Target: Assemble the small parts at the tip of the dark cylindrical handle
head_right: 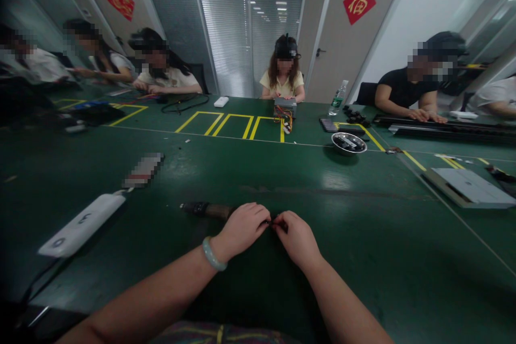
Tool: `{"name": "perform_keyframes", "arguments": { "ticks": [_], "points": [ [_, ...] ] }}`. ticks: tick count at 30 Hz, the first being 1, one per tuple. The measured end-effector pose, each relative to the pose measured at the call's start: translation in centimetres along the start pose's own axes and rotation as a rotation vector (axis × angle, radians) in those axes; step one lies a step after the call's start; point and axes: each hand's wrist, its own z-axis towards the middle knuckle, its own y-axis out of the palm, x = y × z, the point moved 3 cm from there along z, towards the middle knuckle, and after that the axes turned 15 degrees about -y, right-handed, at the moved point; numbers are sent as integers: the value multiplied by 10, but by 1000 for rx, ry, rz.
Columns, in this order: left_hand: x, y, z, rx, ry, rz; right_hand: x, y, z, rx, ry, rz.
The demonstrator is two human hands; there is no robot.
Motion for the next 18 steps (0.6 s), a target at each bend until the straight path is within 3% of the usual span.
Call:
{"name": "perform_keyframes", "arguments": {
  "ticks": [18],
  "points": [
    [-2,3,-1,17,8,-28,2,2,0,19,-5,-30]
  ]
}}
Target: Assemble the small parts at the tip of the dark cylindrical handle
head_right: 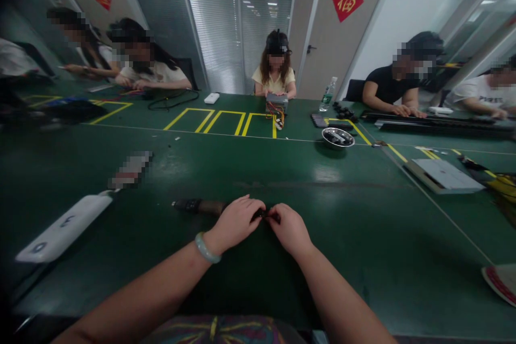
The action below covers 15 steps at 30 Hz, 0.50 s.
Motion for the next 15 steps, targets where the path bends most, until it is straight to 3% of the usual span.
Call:
{"name": "perform_keyframes", "arguments": {
  "ticks": [15],
  "points": [
    [-2,0,-1,8,-7,-30,-2,-1,-1,5,15,9]
  ]
}}
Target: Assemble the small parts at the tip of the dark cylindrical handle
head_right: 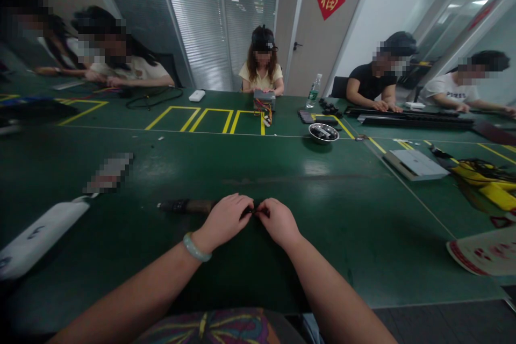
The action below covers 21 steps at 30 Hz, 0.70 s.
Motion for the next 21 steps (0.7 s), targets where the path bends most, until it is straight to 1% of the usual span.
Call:
{"name": "perform_keyframes", "arguments": {
  "ticks": [3,8,13,17,21],
  "points": [
    [1,-1,0,-13,12,12,-1,0,0,12,-12,6],
    [2,-2,0,-4,-22,17,-1,-1,0,10,10,8],
    [2,-1,0,-33,-6,36,0,-1,1,12,9,19],
    [0,-1,0,-18,-53,22,2,1,1,35,-2,31],
    [2,-2,-1,-40,-32,-1,4,2,0,41,-6,27]
  ]
}}
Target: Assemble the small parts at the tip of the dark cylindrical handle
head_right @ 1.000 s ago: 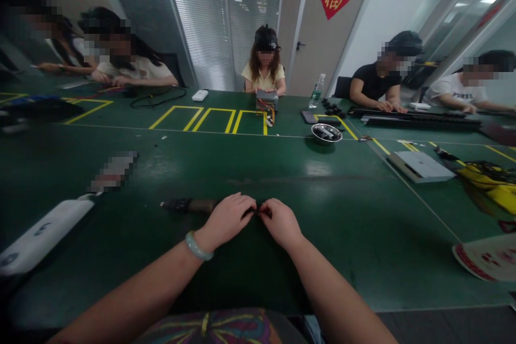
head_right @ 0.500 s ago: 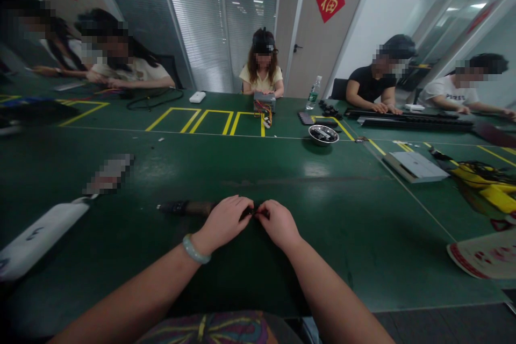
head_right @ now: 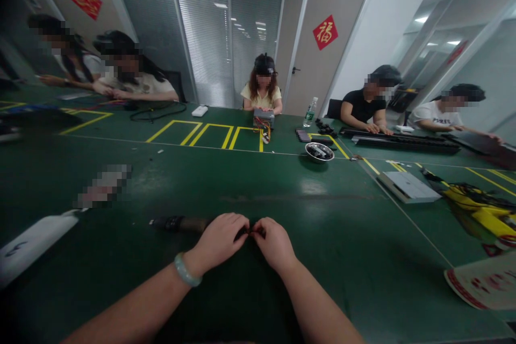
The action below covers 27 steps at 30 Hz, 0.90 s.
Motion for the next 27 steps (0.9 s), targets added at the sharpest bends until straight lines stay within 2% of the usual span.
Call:
{"name": "perform_keyframes", "arguments": {
  "ticks": [16,27],
  "points": [
    [1,-1,-1,-33,-76,-3,-6,-2,-1,-4,40,-38],
    [2,0,1,-37,-68,-2,-3,1,0,-2,59,-54]
  ]
}}
